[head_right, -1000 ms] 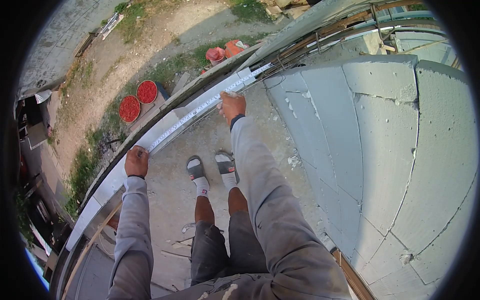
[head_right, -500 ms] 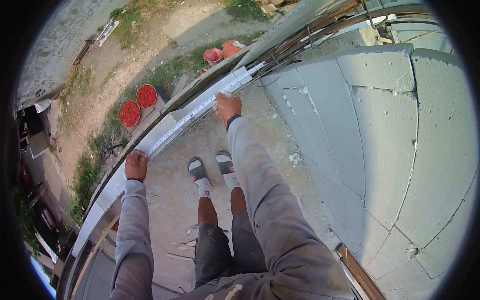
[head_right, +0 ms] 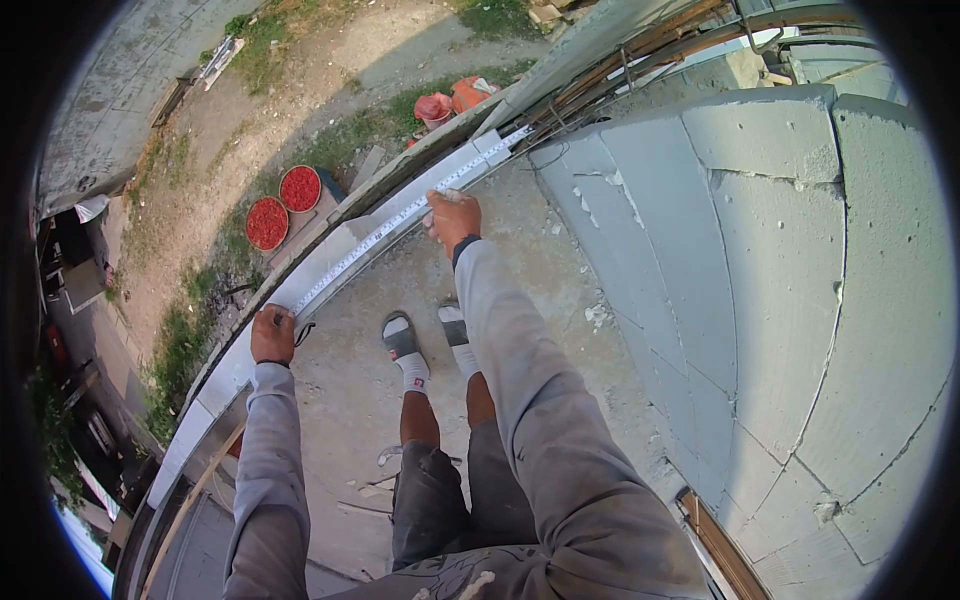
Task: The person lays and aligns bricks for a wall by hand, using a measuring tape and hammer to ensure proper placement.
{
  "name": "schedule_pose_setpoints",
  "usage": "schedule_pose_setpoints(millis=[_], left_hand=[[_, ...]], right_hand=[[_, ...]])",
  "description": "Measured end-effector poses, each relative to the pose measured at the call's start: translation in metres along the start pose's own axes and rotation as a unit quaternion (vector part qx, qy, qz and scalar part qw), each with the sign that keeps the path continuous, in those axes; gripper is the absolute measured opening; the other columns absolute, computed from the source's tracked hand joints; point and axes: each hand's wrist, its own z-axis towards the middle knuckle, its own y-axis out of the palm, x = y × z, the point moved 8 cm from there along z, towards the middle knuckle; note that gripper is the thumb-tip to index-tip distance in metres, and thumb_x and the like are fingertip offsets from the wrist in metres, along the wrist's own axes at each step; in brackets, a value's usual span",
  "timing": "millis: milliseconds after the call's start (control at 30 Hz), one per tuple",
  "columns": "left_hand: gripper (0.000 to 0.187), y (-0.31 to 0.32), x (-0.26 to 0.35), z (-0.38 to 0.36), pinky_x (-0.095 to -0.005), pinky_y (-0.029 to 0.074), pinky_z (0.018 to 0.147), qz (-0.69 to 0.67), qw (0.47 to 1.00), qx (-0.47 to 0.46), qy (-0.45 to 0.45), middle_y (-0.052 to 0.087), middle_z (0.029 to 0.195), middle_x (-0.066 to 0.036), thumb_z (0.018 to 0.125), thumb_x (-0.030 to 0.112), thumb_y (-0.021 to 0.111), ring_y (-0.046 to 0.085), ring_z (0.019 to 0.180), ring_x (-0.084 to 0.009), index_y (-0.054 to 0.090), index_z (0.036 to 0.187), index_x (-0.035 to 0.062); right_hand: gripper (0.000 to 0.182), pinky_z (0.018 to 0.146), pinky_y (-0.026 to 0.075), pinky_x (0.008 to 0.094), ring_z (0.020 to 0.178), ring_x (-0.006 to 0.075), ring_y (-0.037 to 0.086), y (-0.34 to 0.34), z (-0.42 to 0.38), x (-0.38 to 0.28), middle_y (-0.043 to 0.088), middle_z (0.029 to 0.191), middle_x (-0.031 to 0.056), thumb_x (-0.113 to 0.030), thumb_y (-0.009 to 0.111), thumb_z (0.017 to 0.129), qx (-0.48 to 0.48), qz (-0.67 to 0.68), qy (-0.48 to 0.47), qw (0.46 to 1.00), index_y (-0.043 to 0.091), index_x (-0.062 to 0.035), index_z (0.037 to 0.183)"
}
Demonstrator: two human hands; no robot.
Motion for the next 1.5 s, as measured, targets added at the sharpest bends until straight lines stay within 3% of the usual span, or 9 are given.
schedule_pose_setpoints(millis=[267, 400, 467, 633, 867, 1033, 1100, 1300, 1500], left_hand=[[0.012, -0.029, 0.019, -0.04, -0.0342, 0.046, 0.067, -0.149, 0.988, 0.003, 0.045, 0.058, 0.08, -0.012, 0.08, 0.015, 0.064, 0.057, 0.072, -0.0254, 0.059, 0.084, 0.0052], [0.011, -0.01, 0.018, -0.084, -0.033, 0.046, 0.064, -0.195, 0.976, -0.033, 0.09, 0.058, 0.079, -0.011, 0.079, 0.014, 0.065, 0.057, 0.07, -0.0235, 0.06, 0.082, 0.0056], [0.01, 0.031, 0.007, -0.103, -0.0321, 0.047, 0.063, -0.17, 0.978, -0.114, 0.03, 0.06, 0.075, -0.01, 0.077, 0.015, 0.067, 0.059, 0.067, -0.0223, 0.062, 0.08, 0.0063], [0.01, 0.127, -0.036, -0.108, -0.0317, 0.049, 0.065, -0.131, 0.97, -0.186, -0.083, 0.065, 0.075, -0.011, 0.075, 0.017, 0.066, 0.064, 0.07, -0.0224, 0.066, 0.079, 0.008], [0.017, 0.16, -0.036, -0.07, -0.0359, 0.05, 0.07, -0.057, 0.977, -0.127, -0.162, 0.066, 0.08, -0.012, 0.077, 0.024, 0.064, 0.064, 0.075, -0.0278, 0.067, 0.082, 0.008], [0.018, 0.161, -0.018, -0.055, -0.0362, 0.05, 0.07, -0.087, 0.981, -0.066, -0.161, 0.066, 0.081, -0.013, 0.077, 0.024, 0.065, 0.064, 0.076, -0.0288, 0.067, 0.084, 0.0083], [0.018, 0.171, -0.025, -0.056, -0.036, 0.05, 0.07, -0.098, 0.979, -0.064, -0.168, 0.066, 0.081, -0.013, 0.077, 0.025, 0.065, 0.064, 0.076, -0.0285, 0.067, 0.084, 0.0084], [0.019, 0.183, -0.044, -0.05, -0.035, 0.049, 0.069, -0.115, 0.975, -0.044, -0.183, 0.066, 0.08, -0.012, 0.078, 0.025, 0.064, 0.064, 0.075, -0.0274, 0.067, 0.085, 0.0086], [0.022, 0.178, -0.052, -0.035, -0.0344, 0.049, 0.071, -0.119, 0.974, -0.031, -0.191, 0.066, 0.08, -0.013, 0.078, 0.028, 0.063, 0.064, 0.075, -0.0264, 0.068, 0.086, 0.0081]], right_hand=[[0.021, 0.042, 0.035, 0.0217, 0.046, 0.0086, 0.049, -0.019, -0.058, -0.026, 0.056, 0.06, 0.0024, -0.026, 0.061, 0.085, -0.003, 0.07, -0.077, 0.995, 0.058, -0.0062, 0.081], [0.018, 0.041, 0.034, 0.0214, 0.046, 0.007, 0.047, -0.065, -0.101, 0.012, 0.055, 0.059, 0.0006, -0.023, 0.06, 0.086, 0.035, 0.055, -0.073, 0.995, 0.059, -0.0073, 0.077], [0.018, 0.041, 0.034, 0.0217, 0.046, 0.0071, 0.047, -0.087, -0.1, 0.058, 0.055, 0.059, 0.0009, -0.023, 0.06, 0.086, 0.051, 0.048, -0.033, 0.997, 0.059, -0.0068, 0.078], [0.016, 0.04, 0.036, 0.0231, 0.044, 0.0087, 0.048, -0.089, -0.04, 0.142, 0.056, 0.06, 0.0024, -0.021, 0.059, 0.085, 0.064, -0.017, 0.078, 0.995, 0.061, -0.0047, 0.083], [0.02, 0.039, 0.037, 0.0248, 0.044, 0.0102, 0.049, -0.047, 0.083, 0.145, 0.059, 0.061, 0.0065, -0.02, 0.06, 0.083, 0.046, -0.082, 0.041, 0.995, 0.062, -0.0006, 0.089], [0.021, 0.039, 0.036, 0.0245, 0.044, 0.0108, 0.05, -0.044, 0.105, 0.138, 0.06, 0.061, 0.0067, -0.018, 0.06, 0.083, 0.065, -0.05, 0.015, 0.996, 0.063, 0.0004, 0.093], [0.013, 0.038, 0.034, 0.0233, 0.044, 0.0102, 0.049, -0.04, 0.109, 0.138, 0.059, 0.062, 0.005, -0.016, 0.058, 0.085, 0.05, -0.047, 0.014, 0.998, 0.059, -0.0032, 0.085], [0.021, 0.038, 0.036, 0.0247, 0.043, 0.0111, 0.05, -0.028, 0.118, 0.147, 0.06, 0.062, 0.0072, -0.018, 0.057, 0.084, 0.062, -0.054, 0.007, 0.997, 0.061, 0.0014, 0.092], [0.017, 0.039, 0.035, 0.0242, 0.044, 0.0113, 0.05, -0.015, 0.119, 0.144, 0.059, 0.062, 0.0063, -0.018, 0.06, 0.084, 0.062, -0.03, -0.002, 0.998, 0.061, -0.001, 0.086]])
